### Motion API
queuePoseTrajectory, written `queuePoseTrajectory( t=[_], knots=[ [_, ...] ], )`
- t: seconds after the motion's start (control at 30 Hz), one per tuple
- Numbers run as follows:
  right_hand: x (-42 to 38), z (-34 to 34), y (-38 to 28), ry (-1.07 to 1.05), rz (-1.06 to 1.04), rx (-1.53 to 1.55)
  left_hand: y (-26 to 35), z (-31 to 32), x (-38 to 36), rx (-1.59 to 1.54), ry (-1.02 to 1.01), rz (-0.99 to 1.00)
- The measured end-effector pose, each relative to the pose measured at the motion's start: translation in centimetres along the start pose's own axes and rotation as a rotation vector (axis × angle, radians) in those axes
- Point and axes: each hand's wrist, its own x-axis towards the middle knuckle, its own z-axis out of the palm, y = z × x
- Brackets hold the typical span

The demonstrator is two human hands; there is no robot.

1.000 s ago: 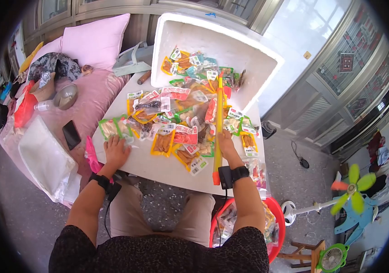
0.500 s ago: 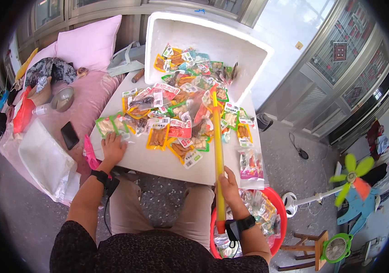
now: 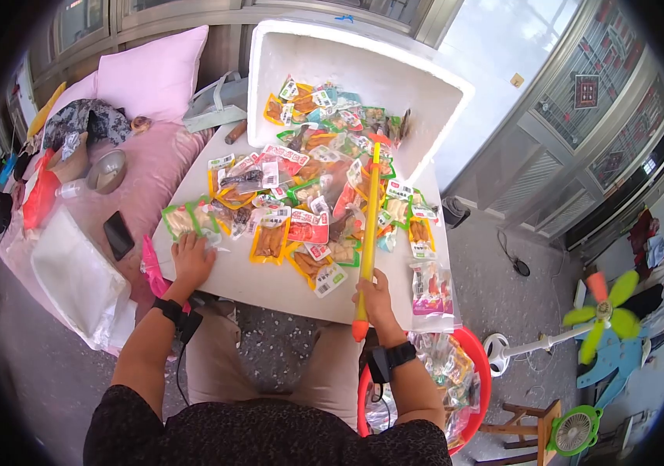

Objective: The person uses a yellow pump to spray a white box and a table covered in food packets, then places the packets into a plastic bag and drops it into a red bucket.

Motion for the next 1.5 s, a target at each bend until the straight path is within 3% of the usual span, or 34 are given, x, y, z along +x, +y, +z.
queuePoseTrajectory(
  t=[0.17, 0.27, 0.43, 0.67, 0.8, 0.97, 1.2, 1.33, 1.43, 1.5],
  knots=[
    [2.2, 0.4, -4.3, -0.079, -0.156, 0.138, -0.1, 0.4, 0.1, 0.005, 0.012, -0.006],
    [2.2, 1.4, -8.4, -0.159, -0.142, 0.282, -0.1, 0.4, 0.0, -0.009, 0.027, 0.002],
    [3.9, 1.7, -4.2, -0.025, -0.091, -0.038, -0.2, 0.6, 0.1, 0.001, 0.041, 0.007],
    [9.7, 0.4, -5.9, 0.093, -0.336, -0.138, 0.0, 0.1, 0.0, -0.007, 0.026, -0.005],
    [14.2, -1.4, -7.7, 0.168, -0.532, -0.638, 0.0, 0.4, 0.1, 0.016, 0.053, -0.001],
    [17.1, -0.7, -9.0, 0.222, -0.549, -1.093, 0.0, 0.2, 0.0, 0.024, 0.047, 0.009],
    [11.0, -1.4, -8.9, 0.084, -0.424, -1.185, -0.1, 0.2, -0.1, 0.001, 0.052, 0.007],
    [5.5, -4.1, -9.1, 0.049, -0.473, -1.248, -0.4, 0.5, -0.1, -0.01, 0.076, 0.023],
    [1.0, -5.5, -8.5, 0.012, -0.287, -1.078, -0.2, 0.5, -0.1, -0.008, 0.067, 0.017],
    [-0.7, -7.5, -6.1, 0.002, -0.376, -1.077, -0.2, 0.6, -0.2, -0.006, 0.061, 0.016]
  ],
)
